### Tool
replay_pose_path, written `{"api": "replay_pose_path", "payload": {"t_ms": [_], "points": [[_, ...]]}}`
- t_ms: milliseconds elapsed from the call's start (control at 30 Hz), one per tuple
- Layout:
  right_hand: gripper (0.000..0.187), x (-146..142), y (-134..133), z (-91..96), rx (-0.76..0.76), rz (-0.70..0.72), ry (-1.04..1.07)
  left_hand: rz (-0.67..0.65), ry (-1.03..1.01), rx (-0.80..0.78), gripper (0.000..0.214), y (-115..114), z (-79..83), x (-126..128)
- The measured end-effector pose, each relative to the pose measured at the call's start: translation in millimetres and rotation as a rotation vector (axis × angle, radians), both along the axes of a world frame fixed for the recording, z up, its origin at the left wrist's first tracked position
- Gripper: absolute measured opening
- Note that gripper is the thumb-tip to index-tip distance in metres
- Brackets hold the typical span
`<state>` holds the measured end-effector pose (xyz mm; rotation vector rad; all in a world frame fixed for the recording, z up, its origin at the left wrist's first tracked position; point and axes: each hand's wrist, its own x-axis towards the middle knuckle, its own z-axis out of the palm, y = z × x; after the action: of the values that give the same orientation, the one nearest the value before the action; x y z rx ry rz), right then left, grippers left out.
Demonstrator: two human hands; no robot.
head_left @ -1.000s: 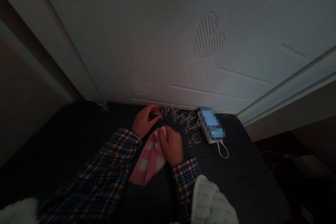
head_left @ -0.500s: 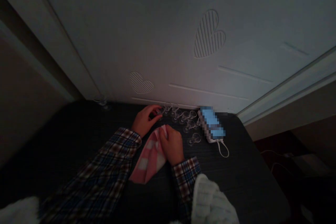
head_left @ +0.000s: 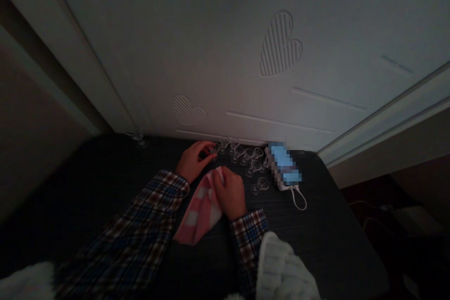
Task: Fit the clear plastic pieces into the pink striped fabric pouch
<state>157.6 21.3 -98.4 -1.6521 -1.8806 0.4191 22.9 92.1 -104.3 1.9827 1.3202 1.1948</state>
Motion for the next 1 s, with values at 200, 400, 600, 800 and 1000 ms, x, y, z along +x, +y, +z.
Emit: {"api": "replay_pose_path", "payload": {"t_ms": [200,400,600,800,1000], "points": [[0.028,0.2,0.8,-0.3,0.0,-0.008,0.04,0.024,-0.01,-0.003,0.031,-2.7,1.4,-0.4],[0.03,2.3,1.9,1.2,0.065,-0.043,0.195,-0.012,-0.082,0.0,0.029,-7.0,4.7,-0.3],[0.029,5.0,3.1,1.1,0.099,-0.076,0.34,-0.146,-0.479,-0.226,0.034,-12.2,3.5,-6.4],[0.029,4.3,2.5,1.0,0.116,-0.102,0.5,-0.163,-0.785,-0.386,0.034,-17.4,7.1,-9.3],[0.035,9.5,10.2,-5.5,-0.002,-0.114,0.842,-0.37,-0.927,-0.562,0.032,-26.6,7.2,-6.8]]}}
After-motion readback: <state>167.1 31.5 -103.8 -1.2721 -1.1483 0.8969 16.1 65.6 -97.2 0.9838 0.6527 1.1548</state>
